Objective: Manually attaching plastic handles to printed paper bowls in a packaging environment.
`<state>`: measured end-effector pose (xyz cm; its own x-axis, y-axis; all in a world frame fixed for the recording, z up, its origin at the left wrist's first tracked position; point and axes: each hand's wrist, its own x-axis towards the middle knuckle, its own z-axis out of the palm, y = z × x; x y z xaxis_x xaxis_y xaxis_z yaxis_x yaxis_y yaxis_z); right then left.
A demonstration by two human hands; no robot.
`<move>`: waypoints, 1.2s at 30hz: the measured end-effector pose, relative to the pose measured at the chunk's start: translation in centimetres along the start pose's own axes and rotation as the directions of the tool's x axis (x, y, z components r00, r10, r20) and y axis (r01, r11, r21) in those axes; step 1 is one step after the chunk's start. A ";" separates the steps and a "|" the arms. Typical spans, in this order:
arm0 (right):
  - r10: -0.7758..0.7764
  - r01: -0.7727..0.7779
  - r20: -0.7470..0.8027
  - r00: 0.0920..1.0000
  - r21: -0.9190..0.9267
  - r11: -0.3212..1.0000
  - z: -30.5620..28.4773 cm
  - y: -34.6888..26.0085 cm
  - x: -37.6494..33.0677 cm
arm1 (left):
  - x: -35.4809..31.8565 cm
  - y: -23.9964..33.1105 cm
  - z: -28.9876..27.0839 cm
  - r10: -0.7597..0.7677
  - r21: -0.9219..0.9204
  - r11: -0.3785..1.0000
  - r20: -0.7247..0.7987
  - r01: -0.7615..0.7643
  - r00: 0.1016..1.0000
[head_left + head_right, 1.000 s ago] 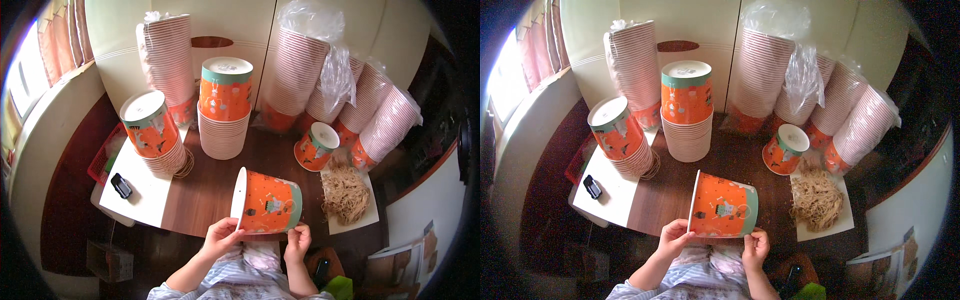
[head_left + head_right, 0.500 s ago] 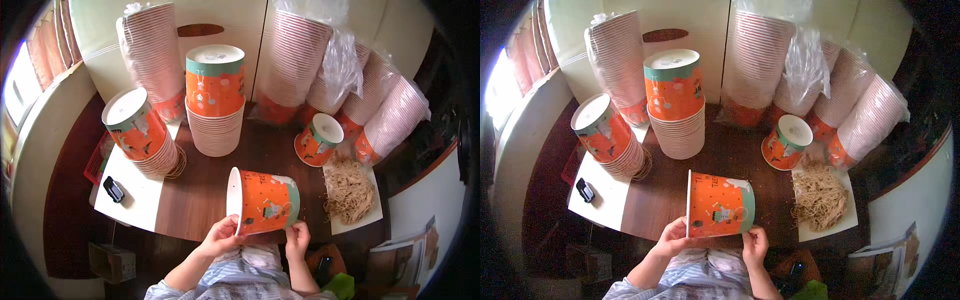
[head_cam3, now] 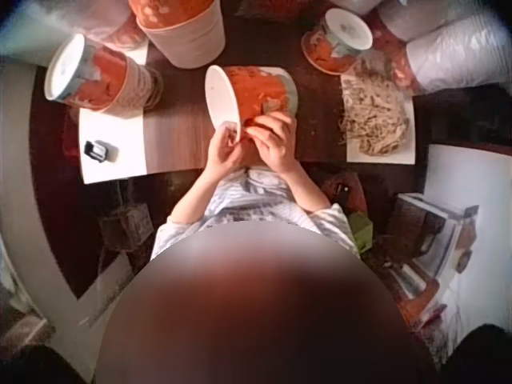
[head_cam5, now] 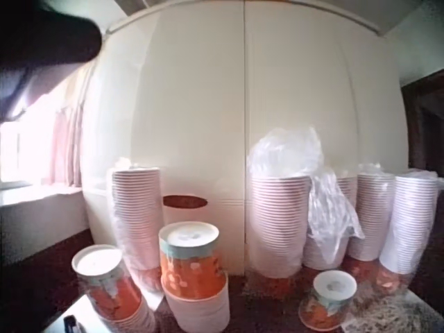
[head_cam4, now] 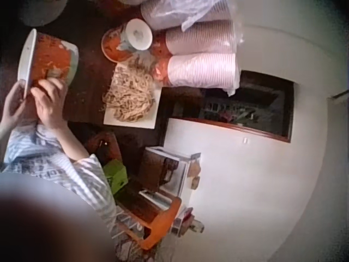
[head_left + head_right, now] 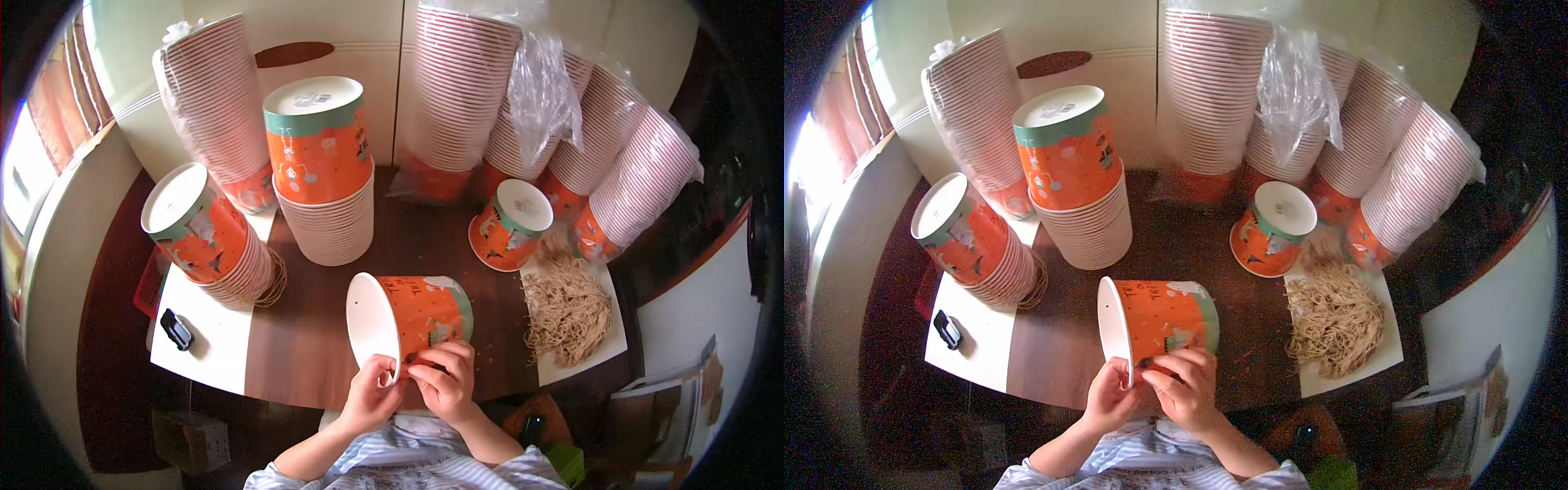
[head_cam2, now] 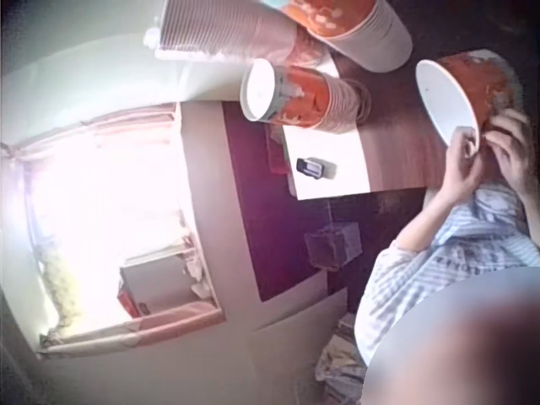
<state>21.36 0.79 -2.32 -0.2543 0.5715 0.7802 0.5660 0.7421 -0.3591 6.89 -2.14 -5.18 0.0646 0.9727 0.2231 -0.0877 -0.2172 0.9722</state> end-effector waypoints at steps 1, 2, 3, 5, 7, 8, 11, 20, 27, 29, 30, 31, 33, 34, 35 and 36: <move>0.010 -0.010 -0.004 1.000 -0.011 1.000 -0.2 0.2 0.1 | 0.1 0.2 0.2 0.027 0.087 0.996 -0.007 -0.026 1.000; 0.011 -0.011 0.027 1.000 0.008 1.000 -0.4 0.4 0.2 | 0.3 0.6 0.3 0.056 0.171 0.984 -0.010 -0.054 0.998; 0.014 -0.016 0.055 0.998 0.022 1.000 -0.7 0.6 0.3 | 0.6 1.1 0.4 0.096 0.238 0.967 -0.009 -0.091 0.995; 0.047 -0.051 0.075 0.996 0.062 0.997 -1.0 0.8 0.5 | 0.7 1.6 0.5 0.089 0.266 0.960 0.003 -0.087 0.996; 0.074 -0.083 0.107 0.991 0.083 0.993 -1.6 0.6 1.1 | 0.9 2.0 0.7 0.139 0.340 0.930 0.029 -0.141 0.990; 0.087 -0.094 0.098 0.991 0.065 0.993 -1.7 0.7 1.2 | 1.0 2.1 0.8 0.165 0.357 0.919 0.036 -0.167 0.986; 0.086 -0.098 0.137 0.987 0.082 0.992 -2.0 0.8 0.9 | 1.1 2.5 1.2 0.166 0.409 0.896 0.050 -0.171 0.985; 0.361 -0.330 0.158 0.919 -0.193 0.924 -4.3 6.0 -1.4 | 1.5 5.2 0.9 0.361 0.725 0.527 0.281 -0.443 0.889; 0.359 -0.311 -0.065 0.931 -0.655 0.689 -9.2 14.2 -1.8 | 2.8 6.3 3.5 0.192 0.836 0.252 0.451 -0.488 0.871; 0.379 -0.325 -0.111 0.919 -0.758 0.566 -11.1 16.7 -1.9 | 3.0 6.1 5.0 0.169 0.851 0.165 0.473 -0.498 0.865; 0.346 -0.286 -0.102 0.933 -0.794 0.536 -11.8 17.3 -1.8 | 3.1 6.0 5.6 0.158 0.854 0.135 0.483 -0.503 0.862; 0.410 -0.288 -0.065 0.910 -0.810 0.511 -12.2 18.1 -2.0 | 3.4 5.9 6.4 0.145 0.863 0.109 0.477 -0.493 0.867; 0.453 -0.300 -0.040 0.891 -0.800 0.519 -12.2 18.9 -2.4 | 3.6 5.4 7.2 0.155 0.870 0.086 0.470 -0.486 0.869; 0.503 -0.318 -0.011 0.864 -0.788 0.528 -12.1 19.0 -2.4 | 3.6 5.4 7.3 0.154 0.875 0.063 0.466 -0.479 0.871; 0.511 -0.364 -0.053 0.858 -0.765 0.532 -12.1 19.1 -2.3 | 3.5 5.8 7.4 0.167 0.880 0.056 0.458 -0.472 0.873; 0.499 -0.356 -0.050 0.865 -0.762 0.541 -12.2 18.9 -2.1 | 3.4 6.0 7.4 0.207 0.879 0.107 0.438 -0.465 0.875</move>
<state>42.11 9.32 -4.51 0.1022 0.8474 0.5211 0.9942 -0.0694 -0.0820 13.96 -0.80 1.98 0.4737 0.7700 0.4274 0.8340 -0.5481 0.0630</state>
